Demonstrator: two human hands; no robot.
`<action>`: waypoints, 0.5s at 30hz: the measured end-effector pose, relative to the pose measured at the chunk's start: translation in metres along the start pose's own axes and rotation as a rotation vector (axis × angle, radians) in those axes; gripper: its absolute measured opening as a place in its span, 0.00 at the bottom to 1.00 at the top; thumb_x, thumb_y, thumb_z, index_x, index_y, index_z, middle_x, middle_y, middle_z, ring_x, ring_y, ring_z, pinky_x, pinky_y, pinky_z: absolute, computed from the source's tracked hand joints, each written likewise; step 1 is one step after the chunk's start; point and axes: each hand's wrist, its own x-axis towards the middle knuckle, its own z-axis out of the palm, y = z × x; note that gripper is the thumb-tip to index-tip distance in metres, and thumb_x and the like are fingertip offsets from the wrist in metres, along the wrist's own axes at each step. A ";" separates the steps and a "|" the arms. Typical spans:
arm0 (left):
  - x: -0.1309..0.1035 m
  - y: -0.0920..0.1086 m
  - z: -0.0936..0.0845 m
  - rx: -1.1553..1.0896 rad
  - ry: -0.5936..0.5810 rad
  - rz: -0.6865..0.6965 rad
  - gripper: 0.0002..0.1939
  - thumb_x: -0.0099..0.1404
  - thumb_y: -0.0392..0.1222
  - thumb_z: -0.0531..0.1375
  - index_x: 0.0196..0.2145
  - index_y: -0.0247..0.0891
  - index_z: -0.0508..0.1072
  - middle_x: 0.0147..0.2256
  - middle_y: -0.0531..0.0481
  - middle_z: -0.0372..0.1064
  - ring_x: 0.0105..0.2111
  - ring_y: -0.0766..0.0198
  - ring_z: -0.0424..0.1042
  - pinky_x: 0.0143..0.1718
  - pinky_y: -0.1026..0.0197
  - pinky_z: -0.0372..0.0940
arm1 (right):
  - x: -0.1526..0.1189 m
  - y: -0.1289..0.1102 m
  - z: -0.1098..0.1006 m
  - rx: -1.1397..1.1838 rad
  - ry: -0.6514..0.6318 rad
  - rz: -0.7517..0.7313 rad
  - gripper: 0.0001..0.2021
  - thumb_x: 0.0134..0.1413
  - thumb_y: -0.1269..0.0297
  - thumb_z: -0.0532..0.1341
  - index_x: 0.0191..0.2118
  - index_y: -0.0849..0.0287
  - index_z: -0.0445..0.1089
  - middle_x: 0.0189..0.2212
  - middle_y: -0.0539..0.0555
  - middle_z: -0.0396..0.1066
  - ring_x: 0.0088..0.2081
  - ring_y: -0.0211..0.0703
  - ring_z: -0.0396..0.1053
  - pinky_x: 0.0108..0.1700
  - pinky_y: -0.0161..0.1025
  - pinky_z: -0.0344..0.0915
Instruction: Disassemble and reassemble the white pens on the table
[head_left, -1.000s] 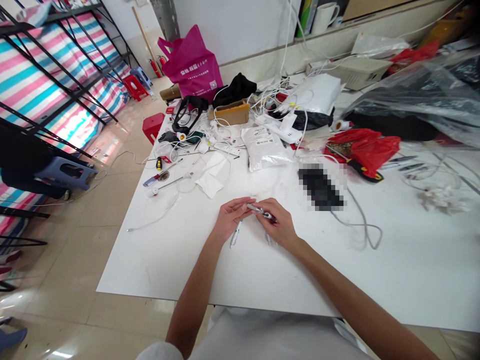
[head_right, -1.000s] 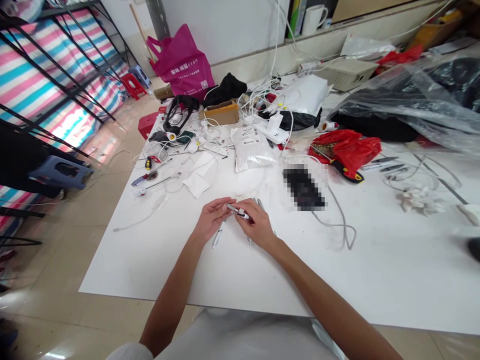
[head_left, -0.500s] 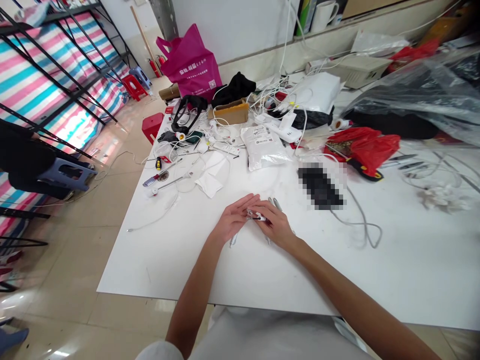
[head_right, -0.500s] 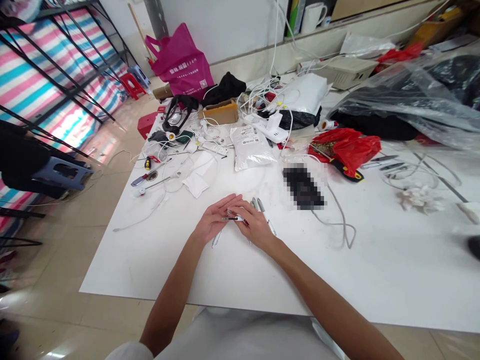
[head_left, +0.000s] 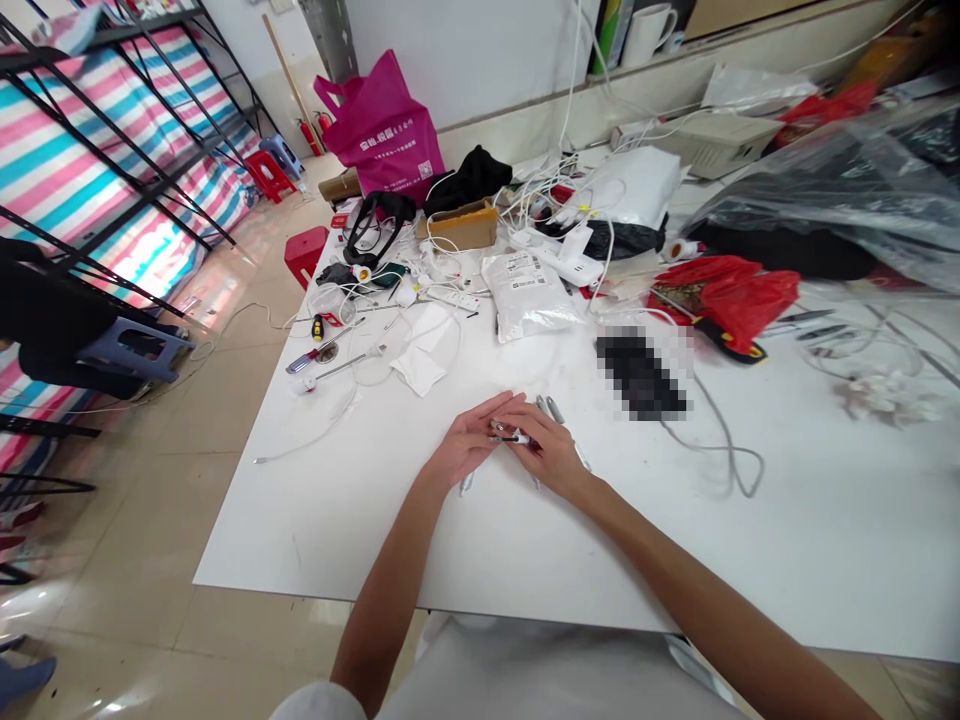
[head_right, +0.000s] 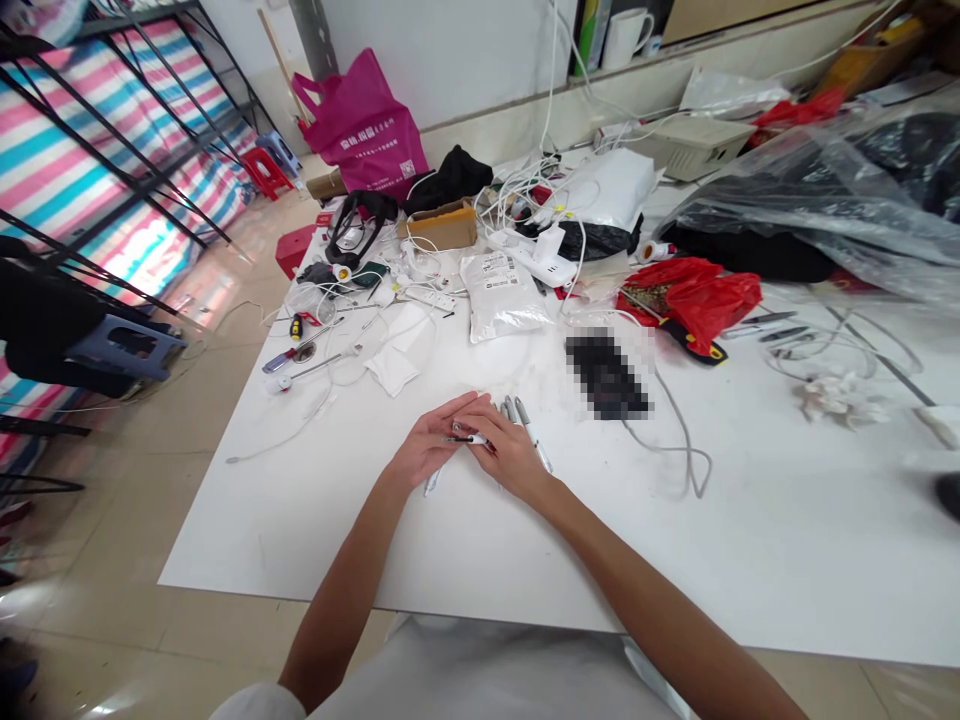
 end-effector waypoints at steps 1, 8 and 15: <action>0.000 0.000 0.000 -0.001 -0.003 -0.004 0.37 0.58 0.26 0.64 0.64 0.44 0.72 0.72 0.44 0.57 0.73 0.44 0.53 0.73 0.42 0.50 | 0.000 0.001 0.001 -0.007 0.008 -0.010 0.15 0.66 0.70 0.59 0.55 0.49 0.73 0.54 0.56 0.77 0.45 0.44 0.78 0.33 0.38 0.72; 0.000 0.002 0.003 -0.008 -0.009 0.005 0.35 0.60 0.28 0.65 0.64 0.43 0.72 0.72 0.43 0.57 0.74 0.45 0.50 0.71 0.46 0.53 | 0.002 -0.001 -0.001 0.007 -0.034 0.000 0.18 0.64 0.73 0.58 0.56 0.48 0.71 0.52 0.54 0.78 0.48 0.46 0.77 0.38 0.43 0.76; -0.001 0.007 0.009 0.022 0.003 0.022 0.34 0.62 0.30 0.66 0.65 0.44 0.72 0.71 0.42 0.58 0.73 0.45 0.52 0.67 0.49 0.57 | 0.002 -0.006 -0.003 0.022 -0.109 0.144 0.16 0.64 0.71 0.58 0.54 0.48 0.70 0.45 0.52 0.78 0.33 0.42 0.74 0.31 0.41 0.71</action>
